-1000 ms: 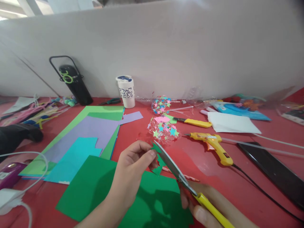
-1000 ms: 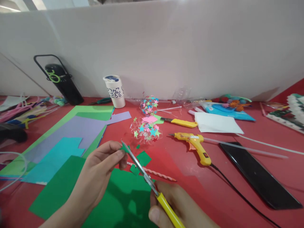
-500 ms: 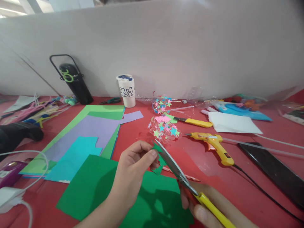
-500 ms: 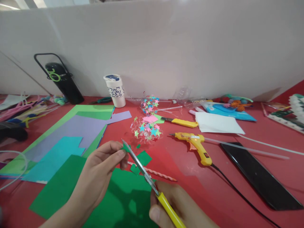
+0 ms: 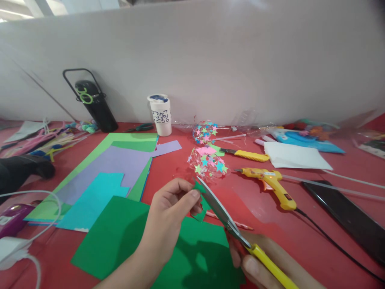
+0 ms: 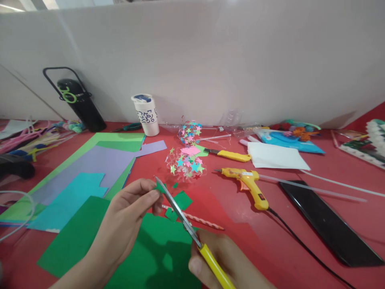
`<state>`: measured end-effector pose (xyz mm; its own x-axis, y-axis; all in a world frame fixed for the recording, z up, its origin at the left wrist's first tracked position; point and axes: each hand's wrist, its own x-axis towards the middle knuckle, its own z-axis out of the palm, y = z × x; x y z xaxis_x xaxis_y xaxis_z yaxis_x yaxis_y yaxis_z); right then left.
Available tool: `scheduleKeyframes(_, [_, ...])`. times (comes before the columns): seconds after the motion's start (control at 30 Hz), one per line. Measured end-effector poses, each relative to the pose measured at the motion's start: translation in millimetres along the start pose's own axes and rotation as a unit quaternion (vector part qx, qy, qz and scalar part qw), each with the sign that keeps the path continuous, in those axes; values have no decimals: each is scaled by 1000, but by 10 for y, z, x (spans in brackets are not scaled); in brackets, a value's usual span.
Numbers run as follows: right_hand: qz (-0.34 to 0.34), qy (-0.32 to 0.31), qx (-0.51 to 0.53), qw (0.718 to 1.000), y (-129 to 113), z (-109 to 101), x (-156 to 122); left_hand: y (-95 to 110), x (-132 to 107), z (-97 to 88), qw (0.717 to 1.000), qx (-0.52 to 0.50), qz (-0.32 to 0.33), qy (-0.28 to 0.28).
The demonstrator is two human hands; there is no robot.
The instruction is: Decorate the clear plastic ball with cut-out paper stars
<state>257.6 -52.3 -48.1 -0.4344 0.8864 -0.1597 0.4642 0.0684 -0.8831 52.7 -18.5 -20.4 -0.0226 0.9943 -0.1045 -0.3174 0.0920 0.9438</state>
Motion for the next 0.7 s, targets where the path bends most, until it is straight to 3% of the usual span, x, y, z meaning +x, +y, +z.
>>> scheduleKeyframes(0.17, [-60,15,-10,998,-10,66,100,0,-6,-7,1000,6,1,4])
scheduleKeyframes(0.4, [-38,56,8,998,42,119,8,0,2,2,1000,1,-1,4])
scheduleKeyframes(0.6, [-37,-11,26,999,-96,15,59,6,-4,5,1000,-6,-3,6])
scheduleKeyframes(0.7, [-36,9,41,998,-158,42,80,4,-11,0,1000,-5,-3,7])
